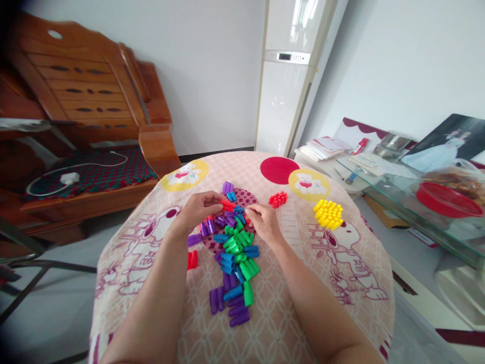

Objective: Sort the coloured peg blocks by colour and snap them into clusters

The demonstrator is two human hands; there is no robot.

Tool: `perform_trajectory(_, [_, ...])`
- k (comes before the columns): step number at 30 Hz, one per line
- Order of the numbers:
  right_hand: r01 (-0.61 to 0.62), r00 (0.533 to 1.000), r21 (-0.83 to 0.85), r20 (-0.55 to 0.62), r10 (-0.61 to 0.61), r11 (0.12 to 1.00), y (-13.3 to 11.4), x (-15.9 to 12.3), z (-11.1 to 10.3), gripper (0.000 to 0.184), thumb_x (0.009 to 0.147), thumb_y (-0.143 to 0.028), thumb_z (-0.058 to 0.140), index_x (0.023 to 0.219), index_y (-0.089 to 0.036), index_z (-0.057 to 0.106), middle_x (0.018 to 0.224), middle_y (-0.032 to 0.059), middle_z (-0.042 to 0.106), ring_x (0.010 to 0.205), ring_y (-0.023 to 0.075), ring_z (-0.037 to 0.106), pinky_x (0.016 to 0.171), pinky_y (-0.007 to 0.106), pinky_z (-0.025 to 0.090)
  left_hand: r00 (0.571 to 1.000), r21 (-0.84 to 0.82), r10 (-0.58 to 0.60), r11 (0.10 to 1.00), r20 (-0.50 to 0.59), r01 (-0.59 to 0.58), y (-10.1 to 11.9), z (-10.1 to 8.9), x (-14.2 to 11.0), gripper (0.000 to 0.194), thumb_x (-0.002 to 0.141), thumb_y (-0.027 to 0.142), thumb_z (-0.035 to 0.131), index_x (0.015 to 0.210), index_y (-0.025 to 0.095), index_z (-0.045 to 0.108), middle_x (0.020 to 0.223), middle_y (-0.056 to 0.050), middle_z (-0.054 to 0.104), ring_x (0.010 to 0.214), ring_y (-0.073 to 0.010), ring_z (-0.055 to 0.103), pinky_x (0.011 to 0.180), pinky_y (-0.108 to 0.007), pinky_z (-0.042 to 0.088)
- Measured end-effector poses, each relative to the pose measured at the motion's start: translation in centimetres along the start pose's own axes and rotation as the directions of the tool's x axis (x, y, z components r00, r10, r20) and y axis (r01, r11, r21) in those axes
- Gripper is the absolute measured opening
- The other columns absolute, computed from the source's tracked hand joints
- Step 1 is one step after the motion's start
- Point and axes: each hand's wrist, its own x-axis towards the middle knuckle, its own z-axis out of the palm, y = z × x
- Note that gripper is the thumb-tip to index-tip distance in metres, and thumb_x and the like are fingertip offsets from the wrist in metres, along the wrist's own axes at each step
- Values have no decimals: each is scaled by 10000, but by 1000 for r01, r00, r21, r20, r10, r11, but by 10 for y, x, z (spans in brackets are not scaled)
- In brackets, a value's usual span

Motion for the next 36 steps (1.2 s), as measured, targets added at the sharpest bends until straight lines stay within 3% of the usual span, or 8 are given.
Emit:
perform_trajectory(7, [-243,970,415,121,212,877,-12,-2,11,406,786,-543,705,948,-171,700,725,39,733,577,197,695,472,279,556,993,16,78,997,88,-80,4,24,5,283,690,318,730,905,137,695,815,-58,735,718,-185,686,621,-264,528])
perform_trajectory(12, [-209,972,423,-10,235,882,-15,6,-6,379,696,-515,780,856,-178,717,656,40,719,573,219,686,520,333,586,994,3,99,995,52,-99,2,23,6,307,697,351,738,924,146,708,866,-69,749,767,-196,701,672,-283,550])
perform_trajectory(15, [-82,965,300,-213,150,950,-5,17,-39,321,704,-466,764,843,-178,737,655,43,721,599,227,695,572,352,596,991,-3,81,997,-107,-82,-4,10,6,343,698,367,739,951,136,712,842,-74,748,749,-199,703,689,-302,561])
perform_trajectory(20, [-30,881,-133,-472,-36,991,22,24,-98,267,727,-384,671,854,-170,768,768,65,757,672,235,709,645,354,586,934,-30,4,999,-356,-16,-17,-15,5,336,671,367,736,908,130,718,708,-47,716,660,-186,685,637,-292,554])
perform_trajectory(23, [-48,890,-428,-428,-156,902,34,23,-115,238,707,-327,623,810,-175,774,822,81,768,769,246,712,746,357,572,905,-28,-4,1000,-426,-9,-25,-23,4,339,658,357,736,909,129,717,694,-41,710,648,-177,678,632,-283,552])
perform_trajectory(25, [-72,920,-532,-363,-150,844,40,22,-119,237,697,-307,608,801,-172,772,821,88,768,766,246,707,764,359,562,892,-23,-11,1000,-452,0,-30,-26,4,338,648,352,735,901,128,718,686,-39,706,643,-173,672,633,-282,552])
perform_trajectory(32, [-63,960,-685,-241,-144,726,58,27,-110,229,733,-277,593,841,-167,762,828,97,755,729,226,680,753,350,544,884,-5,-46,999,-465,49,-37,-30,4,337,645,350,715,898,128,717,682,-32,698,639,-164,663,651,-285,552])
perform_trajectory(36, [-49,957,-672,-243,-157,739,65,28,-106,246,741,-261,584,883,-164,760,864,111,760,757,236,685,765,368,549,899,52,-36,997,-437,66,-36,-31,3,330,664,356,701,909,136,718,697,-36,708,645,-170,664,650,-283,542])
